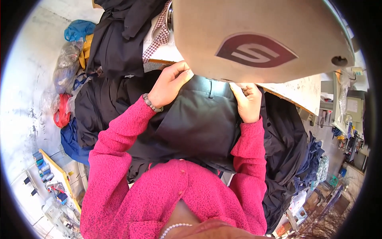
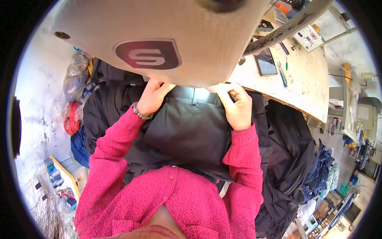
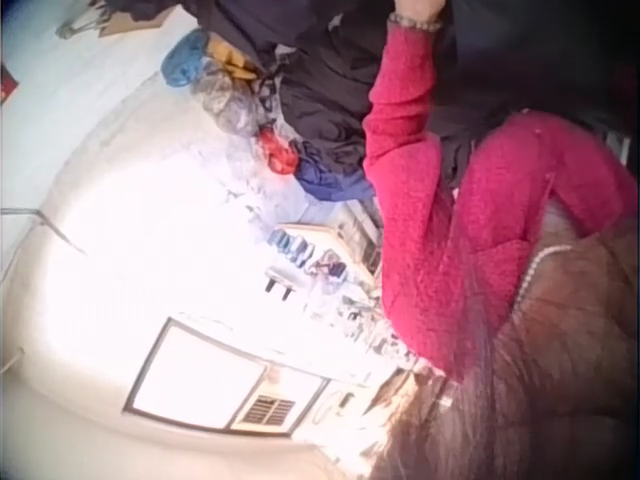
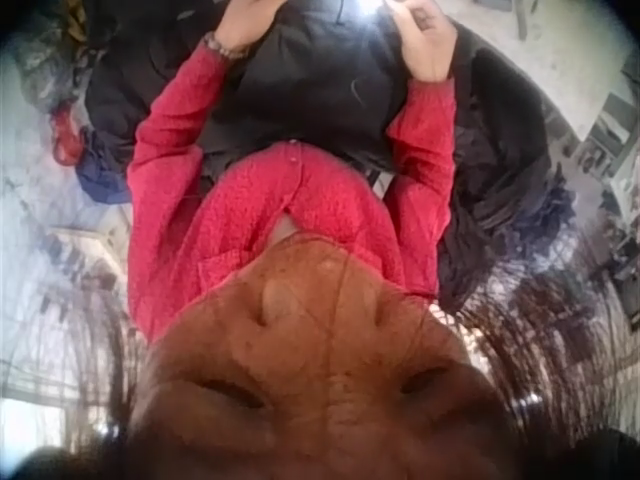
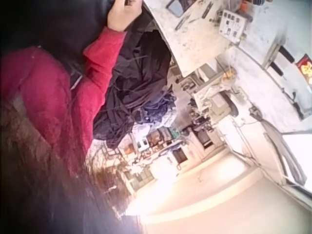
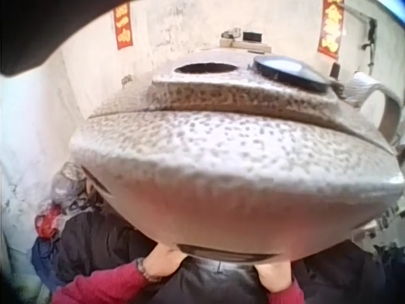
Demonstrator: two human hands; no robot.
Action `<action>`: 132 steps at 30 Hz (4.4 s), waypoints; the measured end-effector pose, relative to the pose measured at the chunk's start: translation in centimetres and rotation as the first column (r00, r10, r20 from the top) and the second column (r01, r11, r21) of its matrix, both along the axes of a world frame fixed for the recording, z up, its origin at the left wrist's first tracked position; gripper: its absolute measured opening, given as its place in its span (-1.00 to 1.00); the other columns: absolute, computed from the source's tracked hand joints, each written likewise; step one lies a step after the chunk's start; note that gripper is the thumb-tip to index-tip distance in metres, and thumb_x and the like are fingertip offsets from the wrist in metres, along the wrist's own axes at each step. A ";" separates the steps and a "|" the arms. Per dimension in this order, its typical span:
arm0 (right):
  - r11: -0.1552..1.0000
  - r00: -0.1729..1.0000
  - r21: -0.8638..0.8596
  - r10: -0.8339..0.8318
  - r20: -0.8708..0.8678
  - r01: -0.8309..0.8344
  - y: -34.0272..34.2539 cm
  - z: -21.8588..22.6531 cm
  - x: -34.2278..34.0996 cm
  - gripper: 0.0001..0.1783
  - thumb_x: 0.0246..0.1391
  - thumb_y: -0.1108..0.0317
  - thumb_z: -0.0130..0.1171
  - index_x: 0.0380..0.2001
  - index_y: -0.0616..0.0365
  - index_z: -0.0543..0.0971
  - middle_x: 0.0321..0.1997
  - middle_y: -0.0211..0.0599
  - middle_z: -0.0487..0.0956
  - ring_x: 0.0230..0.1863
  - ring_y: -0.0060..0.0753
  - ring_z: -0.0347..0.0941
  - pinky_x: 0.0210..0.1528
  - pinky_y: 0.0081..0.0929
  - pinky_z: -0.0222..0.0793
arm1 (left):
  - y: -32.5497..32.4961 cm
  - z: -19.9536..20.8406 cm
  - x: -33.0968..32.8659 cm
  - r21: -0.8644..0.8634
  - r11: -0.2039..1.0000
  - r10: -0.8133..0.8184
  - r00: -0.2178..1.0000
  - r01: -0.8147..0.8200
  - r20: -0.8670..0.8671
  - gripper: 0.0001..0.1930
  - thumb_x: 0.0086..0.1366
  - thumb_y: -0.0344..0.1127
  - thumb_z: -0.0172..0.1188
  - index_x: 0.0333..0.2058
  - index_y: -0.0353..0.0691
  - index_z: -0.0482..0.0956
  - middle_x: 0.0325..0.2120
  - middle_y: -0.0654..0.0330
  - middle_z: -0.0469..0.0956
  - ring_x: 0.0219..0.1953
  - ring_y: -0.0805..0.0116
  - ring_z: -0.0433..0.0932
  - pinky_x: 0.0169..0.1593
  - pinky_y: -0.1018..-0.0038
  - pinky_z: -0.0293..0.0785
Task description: Using an industrial sewing machine to sew black trousers.
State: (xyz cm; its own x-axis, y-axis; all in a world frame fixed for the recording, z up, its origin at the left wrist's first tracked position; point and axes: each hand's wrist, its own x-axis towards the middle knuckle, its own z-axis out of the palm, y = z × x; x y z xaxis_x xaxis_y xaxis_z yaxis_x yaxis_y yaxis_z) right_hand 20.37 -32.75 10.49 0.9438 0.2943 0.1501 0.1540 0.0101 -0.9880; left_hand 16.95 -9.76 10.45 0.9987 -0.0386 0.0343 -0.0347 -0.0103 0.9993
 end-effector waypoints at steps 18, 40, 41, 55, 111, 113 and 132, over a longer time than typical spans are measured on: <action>0.978 0.998 -0.199 0.053 -0.045 -0.061 0.3 1.3 -0.3 -0.87 0.04 0.50 0.05 -0.32 0.28 0.54 -0.31 -0.32 0.59 -0.24 -0.58 0.46 -0.12 -0.63 0.31 | 0.4 -0.9 -0.3 -0.101 0.995 0.003 0.999 -0.008 -0.049 -0.83 0.30 -0.31 -0.01 -0.44 -0.25 0.39 -0.53 0.51 0.22 -0.45 0.71 0.12 -0.34 0.70 0.12; 0.974 0.994 -0.202 0.089 -0.066 -0.101 -0.2 -0.1 0.2 -0.81 0.07 0.46 0.02 -0.27 0.29 0.55 -0.30 -0.27 0.59 -0.22 -0.53 0.47 -0.12 -0.60 0.32 | 0.2 -1.5 -0.1 -0.082 0.994 0.064 0.998 -0.066 -0.024 -0.76 0.30 -0.31 0.01 -0.53 -0.29 0.37 -0.59 0.53 0.19 -0.50 0.73 0.10 -0.43 0.69 0.07; 0.980 0.994 -0.174 0.093 -0.055 -0.102 -0.2 -0.1 0.2 -0.80 0.07 0.45 0.02 -0.27 0.28 0.55 -0.29 -0.27 0.59 -0.22 -0.54 0.47 -0.12 -0.60 0.32 | 0.3 -1.6 -0.1 -0.082 0.995 0.055 0.998 -0.056 -0.015 -0.77 0.30 -0.31 0.00 -0.52 -0.30 0.38 -0.59 0.53 0.19 -0.49 0.73 0.10 -0.43 0.69 0.08; 0.980 0.940 0.027 0.195 -0.281 -0.195 0.4 1.3 0.5 -0.81 0.04 0.40 0.10 -0.30 0.29 0.55 -0.45 -0.51 0.53 -0.39 -0.72 0.36 -0.29 -0.69 0.26 | 0.6 1.0 -0.2 -0.134 0.981 -0.160 0.979 0.142 -0.128 -0.73 0.29 -0.33 0.01 -0.11 -0.36 0.47 -0.27 0.40 0.48 -0.21 0.65 0.34 -0.08 0.62 0.30; 0.891 0.961 -0.453 0.107 0.253 0.020 1.0 1.3 4.5 -0.80 -0.15 0.28 0.16 -0.46 0.16 0.53 -0.44 -0.12 0.55 -0.36 -0.12 0.51 -0.32 -0.37 0.37 | -1.5 5.5 -1.4 0.837 0.515 -0.467 0.757 -0.186 0.456 -0.60 -0.07 -0.25 0.28 -0.18 -0.12 0.49 -0.22 0.25 0.43 -0.19 0.26 0.41 -0.12 0.37 0.35; 0.866 0.965 -0.498 0.172 0.196 -0.053 1.1 2.0 4.8 -0.78 -0.21 0.26 0.19 -0.46 0.15 0.54 -0.48 -0.13 0.54 -0.38 -0.10 0.51 -0.33 -0.37 0.37 | -1.4 5.6 -1.6 0.841 0.514 -0.469 0.766 -0.169 0.440 -0.62 -0.05 -0.26 0.27 -0.18 -0.13 0.49 -0.22 0.23 0.44 -0.18 0.24 0.41 -0.10 0.35 0.36; 0.861 0.915 -0.508 0.171 0.365 0.042 1.2 -0.4 6.1 -0.85 -0.21 0.35 0.03 -0.53 0.19 0.49 -0.55 -0.03 0.50 -0.44 0.07 0.45 -0.42 -0.18 0.35 | -0.2 5.4 -1.4 0.926 0.356 -0.552 0.771 -0.124 0.316 -0.56 -0.07 -0.23 0.27 -0.14 -0.16 0.49 -0.16 0.21 0.44 -0.10 0.18 0.40 -0.05 0.30 0.35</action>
